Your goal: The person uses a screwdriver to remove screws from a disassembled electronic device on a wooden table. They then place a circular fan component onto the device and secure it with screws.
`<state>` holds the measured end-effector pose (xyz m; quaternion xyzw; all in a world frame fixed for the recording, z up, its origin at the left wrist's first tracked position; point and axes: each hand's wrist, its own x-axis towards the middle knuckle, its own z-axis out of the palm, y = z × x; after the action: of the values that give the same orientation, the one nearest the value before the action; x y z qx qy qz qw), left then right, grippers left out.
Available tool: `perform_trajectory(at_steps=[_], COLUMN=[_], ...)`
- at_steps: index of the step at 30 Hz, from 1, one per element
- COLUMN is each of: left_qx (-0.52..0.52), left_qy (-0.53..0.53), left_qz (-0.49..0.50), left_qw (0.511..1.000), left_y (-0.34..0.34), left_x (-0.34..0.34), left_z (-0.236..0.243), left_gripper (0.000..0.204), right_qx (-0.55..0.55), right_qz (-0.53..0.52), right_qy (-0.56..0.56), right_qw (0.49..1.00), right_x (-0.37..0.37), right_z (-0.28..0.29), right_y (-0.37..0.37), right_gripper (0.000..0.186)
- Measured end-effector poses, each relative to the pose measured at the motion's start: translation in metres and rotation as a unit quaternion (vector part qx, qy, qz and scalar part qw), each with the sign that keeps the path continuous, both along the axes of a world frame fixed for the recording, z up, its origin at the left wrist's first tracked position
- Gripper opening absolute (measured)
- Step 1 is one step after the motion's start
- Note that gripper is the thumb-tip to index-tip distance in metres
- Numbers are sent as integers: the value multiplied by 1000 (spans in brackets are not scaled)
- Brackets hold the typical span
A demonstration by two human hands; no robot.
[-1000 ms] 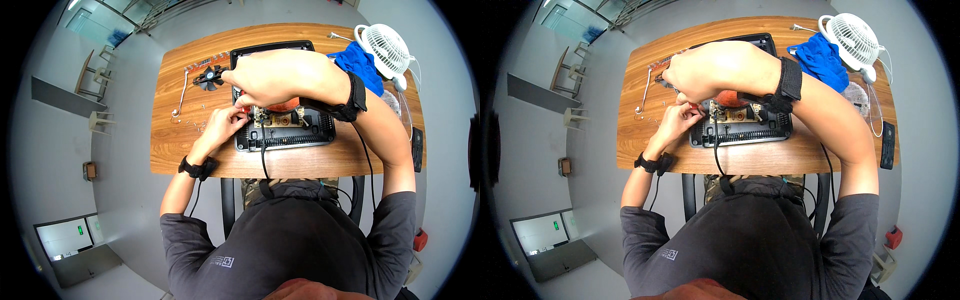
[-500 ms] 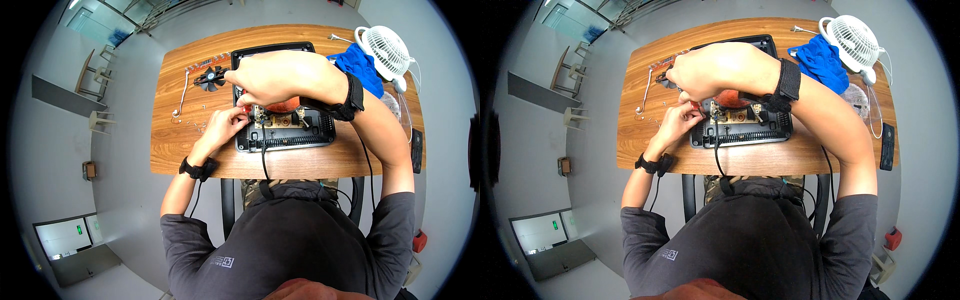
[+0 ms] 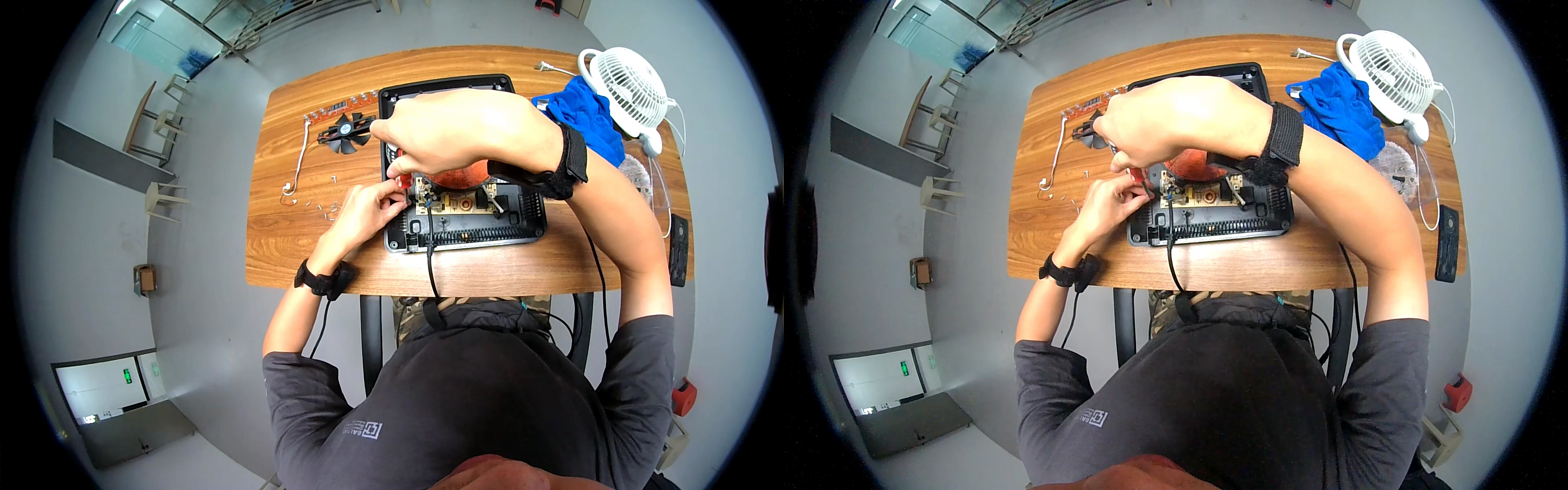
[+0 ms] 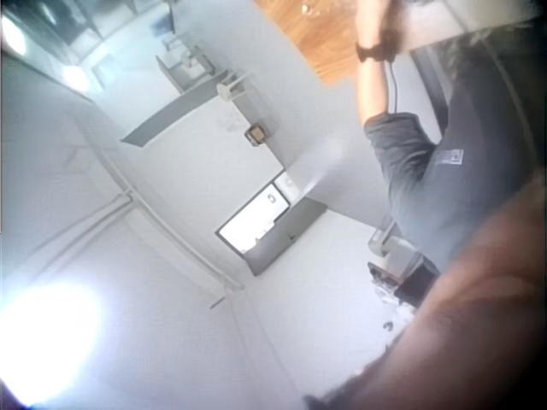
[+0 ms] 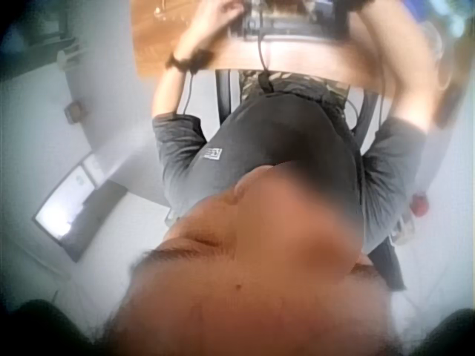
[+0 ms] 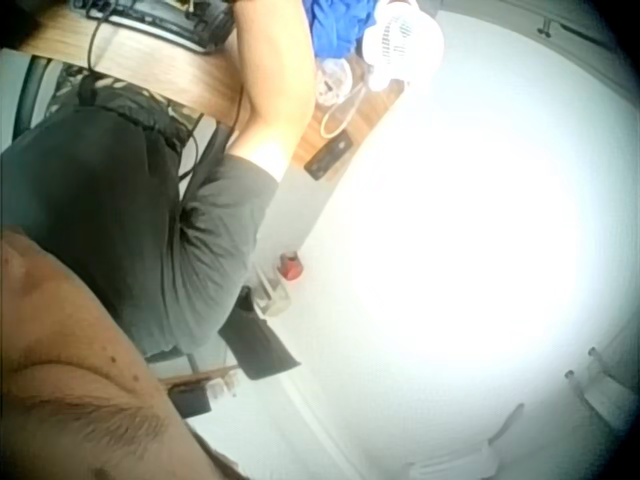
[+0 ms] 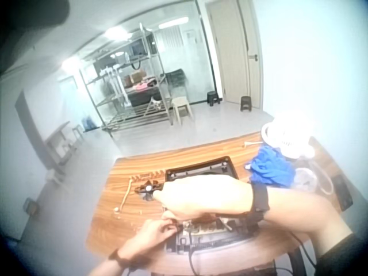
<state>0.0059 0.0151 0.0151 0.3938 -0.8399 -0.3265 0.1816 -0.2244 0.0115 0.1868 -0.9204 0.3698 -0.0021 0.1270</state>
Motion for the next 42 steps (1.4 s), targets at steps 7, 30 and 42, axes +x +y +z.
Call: perform_trajectory(at_steps=[7,30,42], left_qx=[5,-12,26], left_qy=[-17,-52,-15], left_qz=[9,4,17], left_qw=[1000,999,999], left_y=[0,5,7], left_x=[0,-6,-7], left_z=[3,7,7], left_gripper=[19,16,18], right_qx=[-8,1,-19], right_qz=[9,6,12], right_qy=[-23,-40,-33], right_qw=[1000,999,999], right_x=[-7,-2,-3], right_z=[-4,-2,0], right_y=[0,1,3], right_gripper=[40,40,42])
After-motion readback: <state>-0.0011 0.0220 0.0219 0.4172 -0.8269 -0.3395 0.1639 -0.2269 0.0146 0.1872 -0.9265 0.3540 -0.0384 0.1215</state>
